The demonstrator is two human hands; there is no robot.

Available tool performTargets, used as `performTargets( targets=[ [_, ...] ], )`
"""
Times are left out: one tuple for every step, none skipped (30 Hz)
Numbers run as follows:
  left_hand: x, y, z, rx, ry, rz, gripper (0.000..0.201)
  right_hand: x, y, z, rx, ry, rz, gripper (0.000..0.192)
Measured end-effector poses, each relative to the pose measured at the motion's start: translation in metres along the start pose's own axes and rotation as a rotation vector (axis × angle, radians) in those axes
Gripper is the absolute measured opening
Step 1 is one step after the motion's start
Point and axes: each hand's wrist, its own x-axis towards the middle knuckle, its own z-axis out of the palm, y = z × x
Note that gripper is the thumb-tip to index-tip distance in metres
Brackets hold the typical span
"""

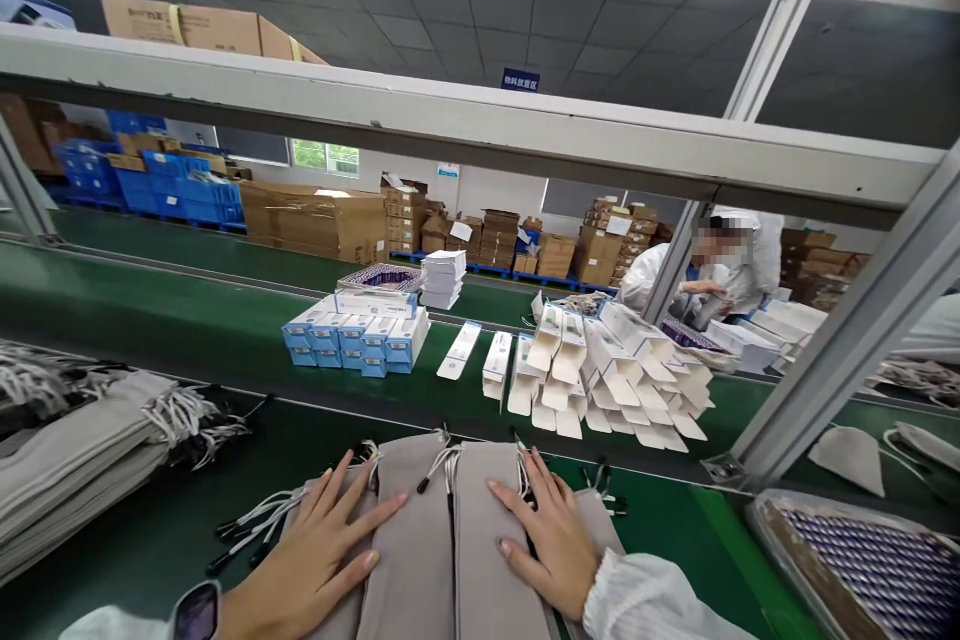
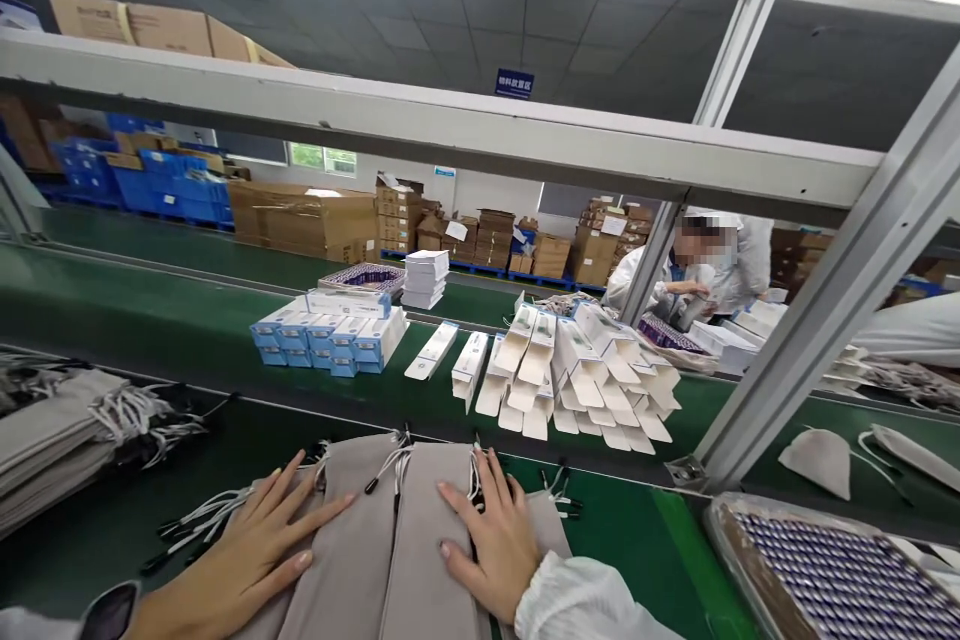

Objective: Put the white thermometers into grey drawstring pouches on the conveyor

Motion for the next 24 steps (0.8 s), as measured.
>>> performTargets(
  targets=[
    [0.001, 0.003, -0.001, 0.005, 0.035, -0.014, 0.044, -0.001, -0.002, 0.001, -0.005, 0.01, 0.029, 0.05],
    [0.002, 0.006, -0.003, 0.009, 0.067, -0.019, 0.044, -0.001, -0.004, 0.003, -0.006, 0.019, 0.049, 0.051],
    [0.003, 0.009, -0.007, 0.012, 0.104, -0.012, 0.043, -0.002, -0.004, 0.003, -0.001, 0.029, 0.064, 0.051],
    [0.006, 0.012, -0.013, 0.013, 0.14, 0.004, 0.043, -0.002, -0.003, 0.003, 0.011, 0.039, 0.077, 0.051],
    [0.01, 0.016, -0.021, 0.013, 0.179, 0.024, 0.042, -0.003, -0.001, 0.002, 0.028, 0.051, 0.088, 0.051],
    [0.015, 0.021, -0.029, 0.011, 0.224, 0.045, 0.041, -0.005, 0.003, 0.001, 0.042, 0.064, 0.096, 0.05],
    [0.02, 0.028, -0.038, 0.006, 0.267, 0.064, 0.041, -0.008, 0.009, 0.0, 0.046, 0.075, 0.093, 0.049],
    [0.027, 0.036, -0.046, -0.007, 0.296, 0.096, 0.04, -0.013, 0.015, -0.002, 0.037, 0.082, 0.085, 0.049],
    [0.034, 0.045, -0.052, -0.028, 0.299, 0.15, 0.04, -0.019, 0.023, -0.003, 0.015, 0.08, 0.075, 0.048],
    [0.041, 0.055, -0.056, -0.057, 0.276, 0.228, 0.04, -0.025, 0.031, -0.003, -0.019, 0.072, 0.071, 0.047],
    [0.048, 0.065, -0.056, -0.091, 0.241, 0.322, 0.042, -0.032, 0.04, -0.003, -0.055, 0.058, 0.078, 0.047],
    [0.055, 0.076, -0.054, -0.125, 0.191, 0.418, 0.044, -0.038, 0.048, -0.003, -0.086, 0.044, 0.101, 0.048],
    [0.062, 0.086, -0.048, -0.157, 0.137, 0.508, 0.047, -0.043, 0.057, -0.002, -0.11, 0.032, 0.136, 0.048],
    [0.067, 0.095, -0.041, -0.183, 0.079, 0.58, 0.05, -0.045, 0.065, -0.002, -0.127, 0.027, 0.178, 0.049],
    [0.072, 0.103, -0.032, -0.202, 0.021, 0.632, 0.053, -0.045, 0.072, -0.001, -0.136, 0.024, 0.218, 0.05],
    [0.075, 0.109, -0.023, -0.216, -0.023, 0.661, 0.056, -0.042, 0.077, 0.0, -0.143, 0.032, 0.262, 0.052],
    [0.077, 0.114, -0.014, -0.226, -0.05, 0.67, 0.057, -0.036, 0.081, 0.002, -0.148, 0.053, 0.311, 0.053],
    [0.078, 0.118, -0.006, -0.235, -0.055, 0.669, 0.057, -0.028, 0.083, 0.003, -0.153, 0.084, 0.357, 0.055],
    [0.078, 0.12, 0.0, -0.245, -0.042, 0.664, 0.056, -0.017, 0.082, 0.005, -0.154, 0.121, 0.397, 0.055],
    [0.077, 0.121, 0.005, -0.254, -0.026, 0.669, 0.056, -0.004, 0.08, 0.008, -0.15, 0.162, 0.432, 0.056],
    [0.077, 0.122, 0.008, -0.26, -0.011, 0.685, 0.056, 0.009, 0.076, 0.01, -0.139, 0.198, 0.456, 0.055],
    [0.076, 0.122, 0.009, -0.264, -0.001, 0.705, 0.055, 0.021, 0.071, 0.012, -0.119, 0.223, 0.461, 0.054],
    [0.075, 0.122, 0.01, -0.265, 0.0, 0.73, 0.054, 0.032, 0.065, 0.013, -0.088, 0.232, 0.447, 0.052],
    [0.074, 0.122, 0.011, -0.262, -0.002, 0.751, 0.053, 0.041, 0.06, 0.013, -0.045, 0.238, 0.429, 0.05]
  ],
)
